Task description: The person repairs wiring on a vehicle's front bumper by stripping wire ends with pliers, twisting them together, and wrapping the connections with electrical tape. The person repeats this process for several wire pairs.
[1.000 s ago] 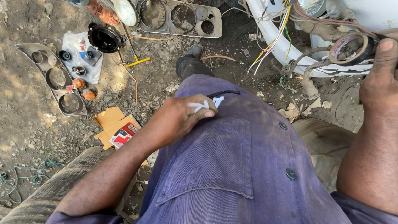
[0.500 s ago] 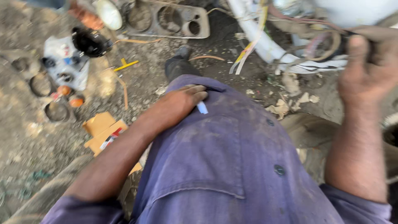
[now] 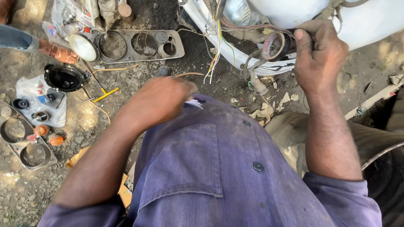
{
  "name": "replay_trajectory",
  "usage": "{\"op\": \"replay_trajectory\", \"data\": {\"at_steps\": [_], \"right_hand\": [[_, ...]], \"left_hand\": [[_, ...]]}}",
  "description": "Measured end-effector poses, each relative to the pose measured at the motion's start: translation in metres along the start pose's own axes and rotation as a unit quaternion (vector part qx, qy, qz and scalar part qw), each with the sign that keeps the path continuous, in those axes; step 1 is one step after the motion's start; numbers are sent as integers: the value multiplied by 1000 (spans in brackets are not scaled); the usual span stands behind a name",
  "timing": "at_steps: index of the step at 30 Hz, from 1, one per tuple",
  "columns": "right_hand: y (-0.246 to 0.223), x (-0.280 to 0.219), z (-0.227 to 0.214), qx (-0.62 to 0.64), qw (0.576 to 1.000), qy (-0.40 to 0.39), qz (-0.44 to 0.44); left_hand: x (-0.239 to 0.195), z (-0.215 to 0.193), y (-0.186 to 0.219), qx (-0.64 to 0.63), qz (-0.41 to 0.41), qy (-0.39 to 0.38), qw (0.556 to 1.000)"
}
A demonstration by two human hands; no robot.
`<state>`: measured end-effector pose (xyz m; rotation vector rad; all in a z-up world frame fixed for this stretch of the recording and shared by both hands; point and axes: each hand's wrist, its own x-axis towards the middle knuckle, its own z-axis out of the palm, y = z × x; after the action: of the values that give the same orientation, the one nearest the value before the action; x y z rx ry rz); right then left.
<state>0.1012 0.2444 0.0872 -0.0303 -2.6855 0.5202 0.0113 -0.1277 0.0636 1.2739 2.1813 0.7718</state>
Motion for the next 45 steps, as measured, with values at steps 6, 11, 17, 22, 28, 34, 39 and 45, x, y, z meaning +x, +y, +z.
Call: {"op": "replay_trajectory", "data": {"at_steps": [6,11,17,22,28,34,39,45], "right_hand": [[2,-2,1,-27,1000,-2,-14],[0,4,4,-1,999,-9,32],[-20,5,9,-41,998,36,32],[-48,-5,17,-96,987,127,-19],[-50,-6,16,-44,993,112,16],[-48,19,13,-81,995,57,12],[-59,32,18,-53,997,11,58],[-63,32,20,30,999,-29,4]], "left_hand": [[91,17,33,-34,38,86,995],[143,15,71,-217,-50,159,962],[141,25,78,-389,-92,83,913],[135,24,71,-145,48,263,953],[155,12,49,-84,227,336,910],[176,-15,30,-45,191,220,955],[152,-44,13,-77,175,174,966],[147,-28,7,-79,171,274,943]]}}
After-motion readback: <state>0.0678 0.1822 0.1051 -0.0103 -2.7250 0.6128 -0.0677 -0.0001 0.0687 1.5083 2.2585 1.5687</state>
